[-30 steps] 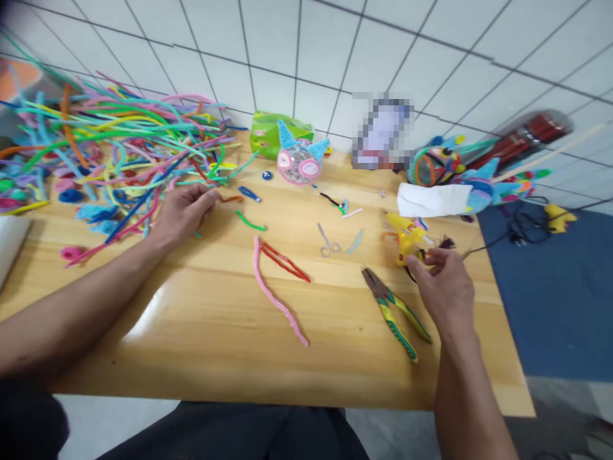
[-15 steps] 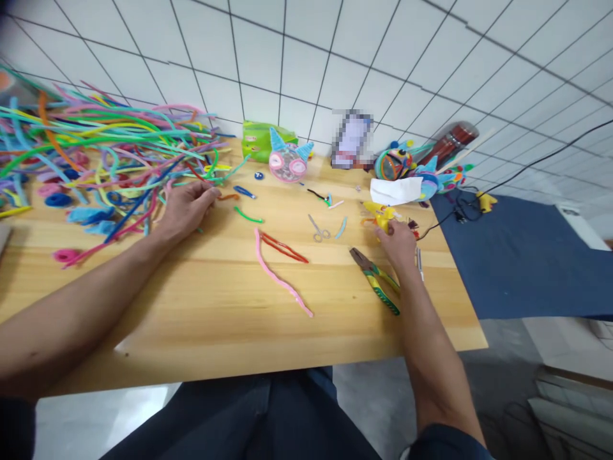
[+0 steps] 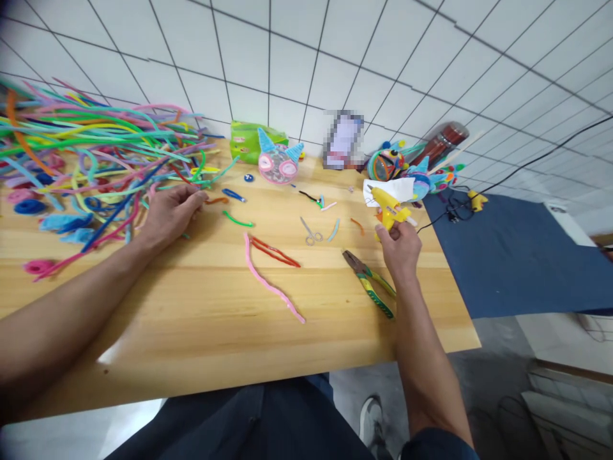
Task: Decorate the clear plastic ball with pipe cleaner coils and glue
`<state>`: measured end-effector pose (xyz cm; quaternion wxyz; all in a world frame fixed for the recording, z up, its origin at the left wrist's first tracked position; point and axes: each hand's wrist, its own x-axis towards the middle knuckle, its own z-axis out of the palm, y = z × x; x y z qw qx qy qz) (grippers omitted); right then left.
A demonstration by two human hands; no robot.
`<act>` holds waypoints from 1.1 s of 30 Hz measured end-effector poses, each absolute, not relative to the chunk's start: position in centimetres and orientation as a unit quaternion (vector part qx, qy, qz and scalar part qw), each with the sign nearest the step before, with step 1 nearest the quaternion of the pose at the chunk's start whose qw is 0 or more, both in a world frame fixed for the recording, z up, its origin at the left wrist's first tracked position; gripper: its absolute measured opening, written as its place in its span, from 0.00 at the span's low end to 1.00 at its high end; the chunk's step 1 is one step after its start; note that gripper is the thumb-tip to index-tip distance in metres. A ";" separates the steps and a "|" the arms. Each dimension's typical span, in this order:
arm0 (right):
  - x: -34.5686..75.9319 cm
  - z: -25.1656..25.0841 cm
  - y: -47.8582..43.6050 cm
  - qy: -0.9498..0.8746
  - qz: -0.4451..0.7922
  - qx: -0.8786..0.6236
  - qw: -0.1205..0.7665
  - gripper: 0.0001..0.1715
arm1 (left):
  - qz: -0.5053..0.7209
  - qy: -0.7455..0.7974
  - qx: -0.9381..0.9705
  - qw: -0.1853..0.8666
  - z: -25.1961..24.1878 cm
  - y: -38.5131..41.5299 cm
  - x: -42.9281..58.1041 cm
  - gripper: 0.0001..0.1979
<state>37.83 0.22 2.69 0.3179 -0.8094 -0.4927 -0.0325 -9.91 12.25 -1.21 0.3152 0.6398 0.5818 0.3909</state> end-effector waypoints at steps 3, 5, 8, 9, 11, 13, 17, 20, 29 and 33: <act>37.8 3.1 -0.3 -0.502 -0.027 -0.803 0.321 0.18 | 0.399 0.585 0.648 0.281 0.2 11.5 -9.8 0.13; 38.4 3.0 -0.4 -0.513 -0.025 -0.802 0.306 0.19 | 0.409 0.580 0.663 0.238 1.3 10.9 -9.7 0.14; 39.7 1.9 0.1 -0.526 -0.023 -0.809 0.261 0.18 | 0.409 0.557 0.701 0.175 2.9 9.9 -9.2 0.15; 40.1 1.4 0.4 -0.531 -0.023 -0.811 0.244 0.18 | 0.404 0.546 0.716 0.161 3.3 9.7 -9.0 0.15; 40.6 0.4 1.1 -0.544 -0.023 -0.810 0.217 0.18 | 0.391 0.520 0.746 0.145 3.6 9.4 -8.3 0.15; 40.8 -0.4 1.8 -0.556 -0.023 -0.805 0.205 0.19 | 0.374 0.491 0.774 0.140 3.4 9.5 -7.6 0.15; 41.0 -1.1 2.2 -0.564 -0.018 -0.800 0.204 0.17 | 0.344 0.458 0.806 0.148 1.7 10.3 -7.1 0.16; 40.8 -1.1 1.0 -0.552 -0.048 -0.803 0.221 0.15 | 0.346 0.466 0.801 0.146 0.5 10.7 -7.6 0.15; 34.6 0.4 0.5 -0.557 -0.087 -0.826 0.005 0.21 | 0.386 0.490 0.769 0.141 -0.6 9.8 -9.2 0.14; 32.9 0.3 3.0 -0.549 -0.076 -0.831 -0.052 0.22 | 0.390 0.489 0.769 0.130 -0.9 10.0 -9.6 0.14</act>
